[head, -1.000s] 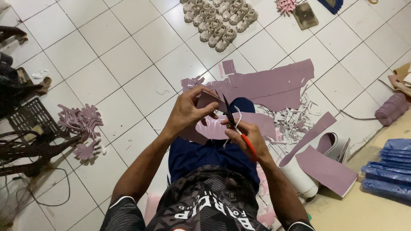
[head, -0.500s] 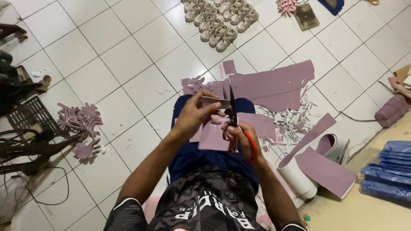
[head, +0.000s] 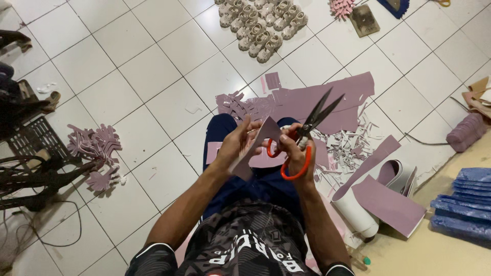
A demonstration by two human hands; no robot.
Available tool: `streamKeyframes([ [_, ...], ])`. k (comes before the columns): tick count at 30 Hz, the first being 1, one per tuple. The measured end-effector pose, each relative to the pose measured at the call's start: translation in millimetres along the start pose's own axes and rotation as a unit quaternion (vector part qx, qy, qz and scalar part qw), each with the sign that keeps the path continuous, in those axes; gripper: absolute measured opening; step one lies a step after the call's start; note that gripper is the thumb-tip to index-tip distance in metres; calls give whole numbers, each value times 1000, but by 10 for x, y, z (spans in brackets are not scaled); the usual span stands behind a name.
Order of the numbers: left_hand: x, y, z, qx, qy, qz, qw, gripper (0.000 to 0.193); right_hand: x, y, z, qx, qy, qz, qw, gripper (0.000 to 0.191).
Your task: The person sits on the workshop floor and cuts mauve foam sheets with red-handled scissors, trimming curved petal shapes from the material and letting scraps fall onto the floor among finished foam flower pieces.
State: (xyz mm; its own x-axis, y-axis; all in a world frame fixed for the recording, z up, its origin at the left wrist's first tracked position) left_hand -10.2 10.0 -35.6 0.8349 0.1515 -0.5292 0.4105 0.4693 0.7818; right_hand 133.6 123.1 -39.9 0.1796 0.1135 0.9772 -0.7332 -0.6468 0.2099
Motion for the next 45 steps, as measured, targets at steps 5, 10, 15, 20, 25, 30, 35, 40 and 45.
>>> streamKeyframes([
  [5,357,-35,-59,36,240,-228,943,34,-58,127,-11,-75,7,79,994,19],
  [10,-73,-132,-324,-6,212,-253,944,32,-134,88,108,-32,37,158,986,45],
  [15,-512,50,-128,16,259,-259,930,60,-59,-23,257,92,78,244,962,45],
  [20,-520,251,-7,21,252,-254,934,60,19,52,220,135,25,315,939,52],
  [25,-463,287,30,33,260,-270,927,58,142,108,204,138,25,293,946,57],
  [30,-454,286,20,40,252,-276,927,58,161,110,210,127,47,280,950,56],
  [35,-441,286,-1,61,238,-250,936,58,77,25,260,110,62,259,958,46],
  [40,-423,291,-8,35,211,-236,948,58,18,21,288,85,75,264,958,40],
  [45,-499,292,-26,35,263,-251,931,37,102,54,283,105,113,225,962,28],
])
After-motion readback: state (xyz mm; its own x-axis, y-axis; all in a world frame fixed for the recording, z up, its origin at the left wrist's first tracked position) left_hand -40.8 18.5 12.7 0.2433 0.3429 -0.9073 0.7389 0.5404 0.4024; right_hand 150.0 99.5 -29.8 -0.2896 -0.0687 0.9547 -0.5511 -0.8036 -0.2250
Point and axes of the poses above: each hand's wrist, its own z-axis away from the middle knuckle, its own y-axis out of the palm, x = y × z, the point moved 1 cm from there along -z, towards the middle knuckle, and after that the axes turned 13 degrees about z, right-handed, at the moved point
